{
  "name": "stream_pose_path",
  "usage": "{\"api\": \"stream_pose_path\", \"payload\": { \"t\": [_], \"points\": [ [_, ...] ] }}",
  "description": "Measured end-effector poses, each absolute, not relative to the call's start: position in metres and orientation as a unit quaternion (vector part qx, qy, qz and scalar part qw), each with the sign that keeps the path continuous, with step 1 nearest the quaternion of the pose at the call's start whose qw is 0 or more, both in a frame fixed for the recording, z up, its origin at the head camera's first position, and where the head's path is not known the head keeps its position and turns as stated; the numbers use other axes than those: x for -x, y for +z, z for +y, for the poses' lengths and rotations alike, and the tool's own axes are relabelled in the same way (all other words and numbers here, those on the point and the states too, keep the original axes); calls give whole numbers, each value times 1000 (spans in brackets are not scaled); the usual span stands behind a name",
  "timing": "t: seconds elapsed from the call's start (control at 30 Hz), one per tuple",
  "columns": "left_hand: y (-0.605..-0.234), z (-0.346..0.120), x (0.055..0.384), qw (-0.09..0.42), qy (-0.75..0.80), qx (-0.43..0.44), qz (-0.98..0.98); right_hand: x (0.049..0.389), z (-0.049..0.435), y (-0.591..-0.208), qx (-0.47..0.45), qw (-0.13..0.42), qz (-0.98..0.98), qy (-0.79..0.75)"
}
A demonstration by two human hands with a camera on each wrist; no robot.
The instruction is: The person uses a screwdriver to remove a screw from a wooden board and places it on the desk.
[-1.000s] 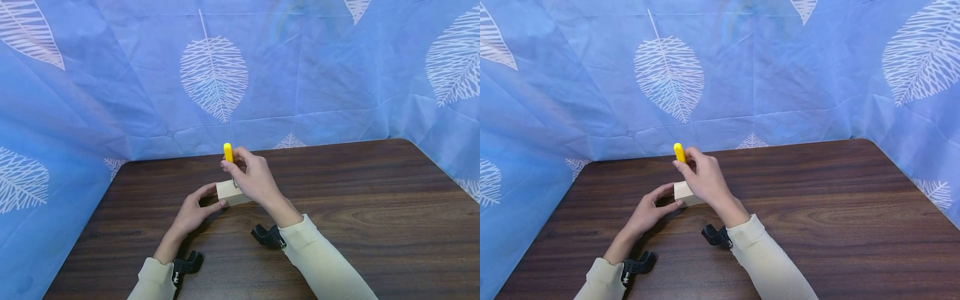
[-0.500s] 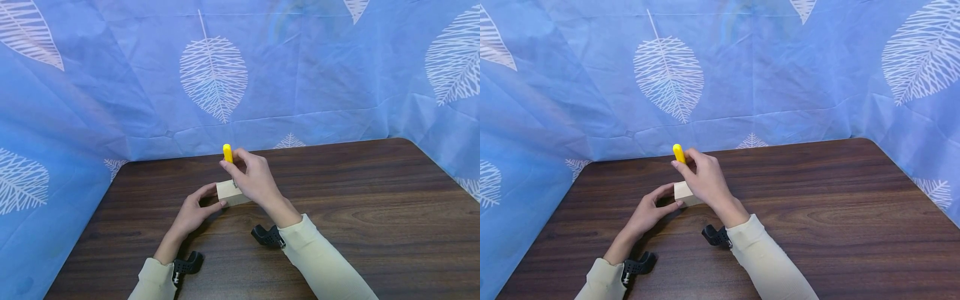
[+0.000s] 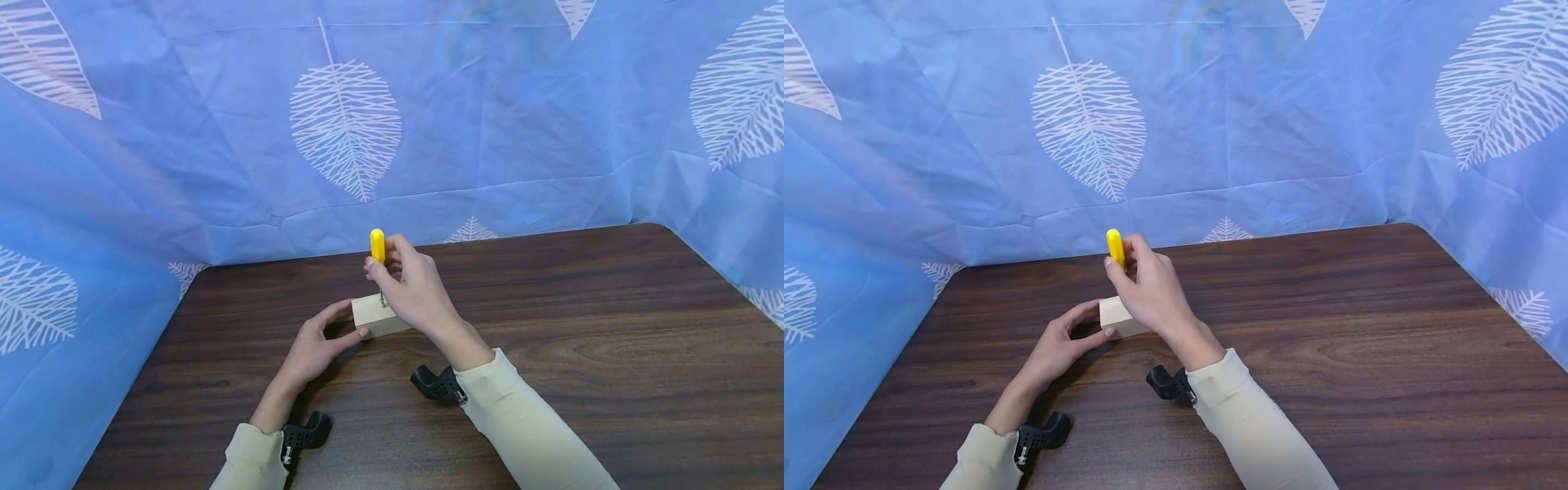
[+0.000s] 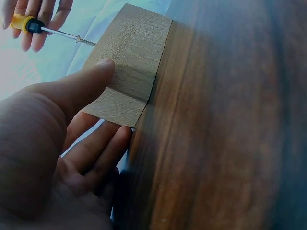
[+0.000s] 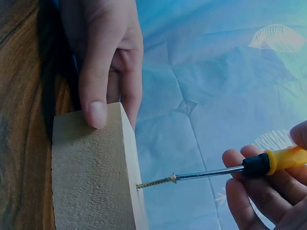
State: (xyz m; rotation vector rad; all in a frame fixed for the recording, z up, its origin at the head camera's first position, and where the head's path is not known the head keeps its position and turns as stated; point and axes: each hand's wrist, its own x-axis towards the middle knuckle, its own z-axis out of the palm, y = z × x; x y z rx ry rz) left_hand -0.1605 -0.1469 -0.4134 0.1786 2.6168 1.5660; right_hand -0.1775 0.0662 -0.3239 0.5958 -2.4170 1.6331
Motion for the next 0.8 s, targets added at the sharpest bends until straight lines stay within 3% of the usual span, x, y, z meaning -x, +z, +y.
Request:
{"api": "stream_pose_path", "payload": {
  "t": [0.8],
  "points": [
    [-413,-147,160,44,506,-57,860,176,68,-320,-179,132,-815,535]
  ]
}}
